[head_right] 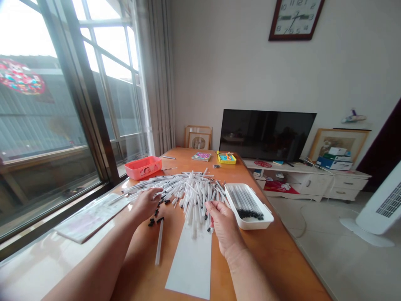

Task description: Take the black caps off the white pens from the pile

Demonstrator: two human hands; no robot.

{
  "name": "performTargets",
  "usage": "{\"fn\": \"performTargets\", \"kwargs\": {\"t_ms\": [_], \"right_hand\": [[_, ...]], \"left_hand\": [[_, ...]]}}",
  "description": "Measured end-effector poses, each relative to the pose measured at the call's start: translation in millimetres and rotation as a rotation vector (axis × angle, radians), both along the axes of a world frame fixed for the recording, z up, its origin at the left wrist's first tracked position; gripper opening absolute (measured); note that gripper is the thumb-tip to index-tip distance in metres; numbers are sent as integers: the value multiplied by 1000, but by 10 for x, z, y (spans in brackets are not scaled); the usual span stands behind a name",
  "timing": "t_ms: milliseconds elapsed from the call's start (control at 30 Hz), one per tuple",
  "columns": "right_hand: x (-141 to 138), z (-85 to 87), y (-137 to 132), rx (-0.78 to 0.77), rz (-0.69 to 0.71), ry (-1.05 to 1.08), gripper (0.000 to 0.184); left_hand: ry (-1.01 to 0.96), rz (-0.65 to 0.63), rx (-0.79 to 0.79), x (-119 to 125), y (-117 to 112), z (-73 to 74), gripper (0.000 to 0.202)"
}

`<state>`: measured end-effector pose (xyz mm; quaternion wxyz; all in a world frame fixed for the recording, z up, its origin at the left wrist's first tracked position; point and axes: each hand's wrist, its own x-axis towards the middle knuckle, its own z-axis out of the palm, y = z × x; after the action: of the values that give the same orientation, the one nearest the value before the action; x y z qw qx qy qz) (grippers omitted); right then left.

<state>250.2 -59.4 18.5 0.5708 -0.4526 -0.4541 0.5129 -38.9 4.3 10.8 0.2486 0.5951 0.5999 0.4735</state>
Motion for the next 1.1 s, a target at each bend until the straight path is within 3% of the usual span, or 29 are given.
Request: {"fn": "performTargets", "kwargs": {"t_ms": [200, 267, 533, 633, 800, 933, 1100], "right_hand": [[-12, 42, -8, -11, -28, 22, 37], [-11, 38, -1, -11, -31, 29, 37], [0, -11, 42, 39, -37, 40, 35], [5, -22, 56, 37, -51, 50, 34], [3, -10, 47, 27, -66, 65, 34], [-32, 22, 8, 24, -52, 65, 35], [-73, 27, -11, 27, -54, 65, 35]], "left_hand": [[636, -37, 38, 155, 44, -185, 39], [722, -75, 29, 194, 77, -241, 43], [765, -91, 18, 304, 99, -290, 41], [799, -92, 9, 367, 39, -204, 38], [911, -125, 2, 416, 28, 69, 37], [966, -160, 9, 444, 222, 183, 39], [1001, -153, 5, 533, 588, 62, 40]]}}
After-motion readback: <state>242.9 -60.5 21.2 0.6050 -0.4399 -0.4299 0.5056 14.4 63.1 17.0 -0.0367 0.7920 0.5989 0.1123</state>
